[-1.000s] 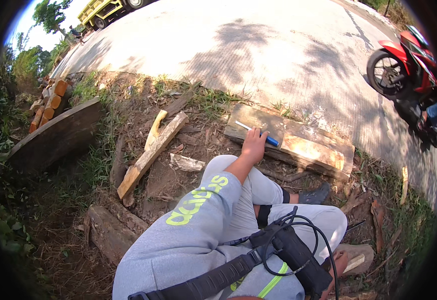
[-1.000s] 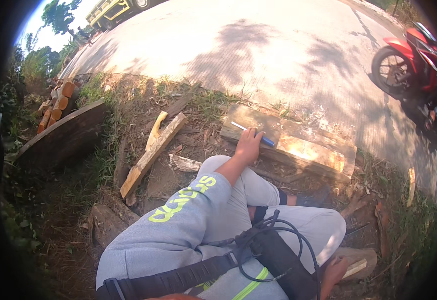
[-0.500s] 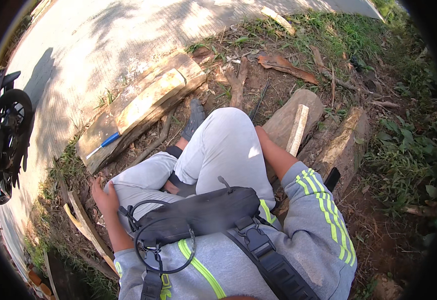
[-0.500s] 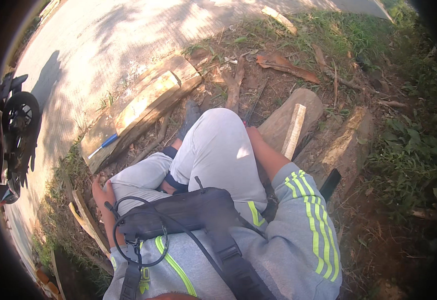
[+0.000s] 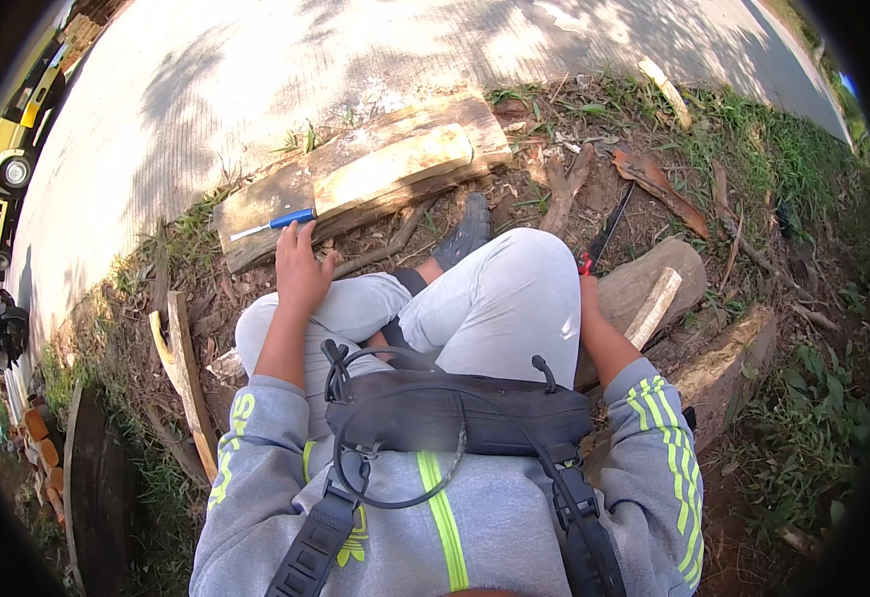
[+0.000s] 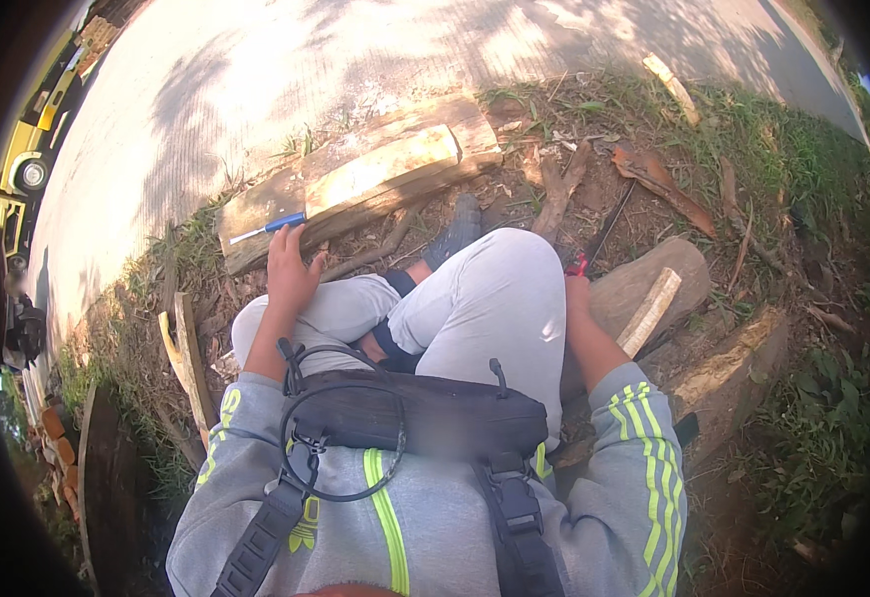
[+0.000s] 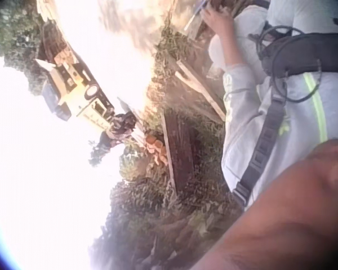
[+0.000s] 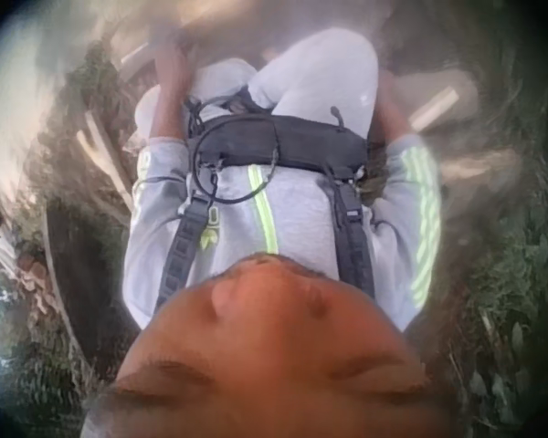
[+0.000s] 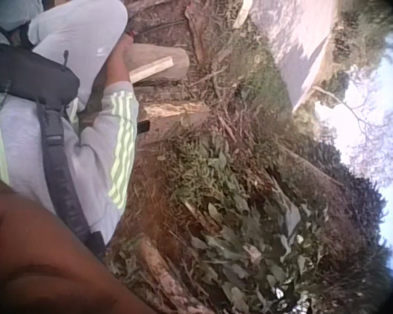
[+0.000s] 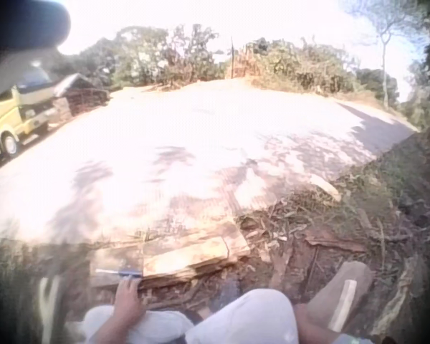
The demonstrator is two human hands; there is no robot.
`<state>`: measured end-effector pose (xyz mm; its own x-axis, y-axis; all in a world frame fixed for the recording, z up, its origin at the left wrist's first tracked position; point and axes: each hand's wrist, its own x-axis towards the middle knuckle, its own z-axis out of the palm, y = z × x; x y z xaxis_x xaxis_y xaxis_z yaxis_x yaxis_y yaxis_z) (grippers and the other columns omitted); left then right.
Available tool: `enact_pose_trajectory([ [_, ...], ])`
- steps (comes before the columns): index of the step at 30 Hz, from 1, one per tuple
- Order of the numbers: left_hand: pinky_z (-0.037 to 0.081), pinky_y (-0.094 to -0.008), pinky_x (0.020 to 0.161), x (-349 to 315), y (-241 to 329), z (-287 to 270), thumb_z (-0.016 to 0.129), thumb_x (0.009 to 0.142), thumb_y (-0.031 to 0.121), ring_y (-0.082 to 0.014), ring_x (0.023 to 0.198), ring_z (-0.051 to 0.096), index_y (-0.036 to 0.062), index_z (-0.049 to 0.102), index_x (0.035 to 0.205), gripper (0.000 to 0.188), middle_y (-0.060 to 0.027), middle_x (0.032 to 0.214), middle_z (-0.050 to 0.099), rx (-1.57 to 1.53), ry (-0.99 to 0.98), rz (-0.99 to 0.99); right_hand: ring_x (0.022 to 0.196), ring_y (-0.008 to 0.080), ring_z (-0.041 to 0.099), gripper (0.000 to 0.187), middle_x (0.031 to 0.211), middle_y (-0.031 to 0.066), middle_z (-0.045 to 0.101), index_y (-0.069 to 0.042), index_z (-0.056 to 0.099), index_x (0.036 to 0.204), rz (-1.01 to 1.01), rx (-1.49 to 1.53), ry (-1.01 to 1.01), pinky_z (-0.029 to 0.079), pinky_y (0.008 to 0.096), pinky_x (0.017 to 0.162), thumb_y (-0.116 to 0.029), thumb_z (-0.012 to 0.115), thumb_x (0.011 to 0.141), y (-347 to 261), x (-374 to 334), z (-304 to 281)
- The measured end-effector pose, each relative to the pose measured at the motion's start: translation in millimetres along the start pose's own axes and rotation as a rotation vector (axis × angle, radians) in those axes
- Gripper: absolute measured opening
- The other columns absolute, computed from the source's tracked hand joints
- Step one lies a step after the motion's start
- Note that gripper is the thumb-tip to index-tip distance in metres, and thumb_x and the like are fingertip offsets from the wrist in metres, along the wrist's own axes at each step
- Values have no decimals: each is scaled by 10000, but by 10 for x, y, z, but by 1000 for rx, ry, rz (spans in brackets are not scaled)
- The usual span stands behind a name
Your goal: The person carves a piece of wood with a chisel and then saws another piece of wood.
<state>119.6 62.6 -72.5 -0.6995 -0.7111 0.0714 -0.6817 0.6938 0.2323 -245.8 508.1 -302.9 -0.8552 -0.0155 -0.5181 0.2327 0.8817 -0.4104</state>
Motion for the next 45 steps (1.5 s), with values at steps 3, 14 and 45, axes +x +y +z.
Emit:
enact_pose_trajectory([
  [3,367,-537,1262,385,129,111,841,924,370,-465,1515,434,53,512,1564,787,-286,1614,473,82,103,118,973,379,807,285,927,209,806,-35,824,937,-134,-348,153,618,519,808,-300,720,940,-137,189,-25],
  [14,546,-455,1096,950,47,444,744,985,499,-394,1337,617,9,568,1523,748,-259,1454,620,150,30,210,920,346,775,439,978,200,783,-84,805,982,-862,-1081,223,593,483,799,-458,590,1066,-1810,-1138,-1742],
  [45,497,-545,1091,1283,258,747,689,918,217,-446,1274,580,20,661,1168,319,-232,1286,632,-260,349,6,755,89,626,574,971,80,734,16,439,1640,-900,776,-433,543,250,713,-82,626,1106,-3307,-2638,86],
])
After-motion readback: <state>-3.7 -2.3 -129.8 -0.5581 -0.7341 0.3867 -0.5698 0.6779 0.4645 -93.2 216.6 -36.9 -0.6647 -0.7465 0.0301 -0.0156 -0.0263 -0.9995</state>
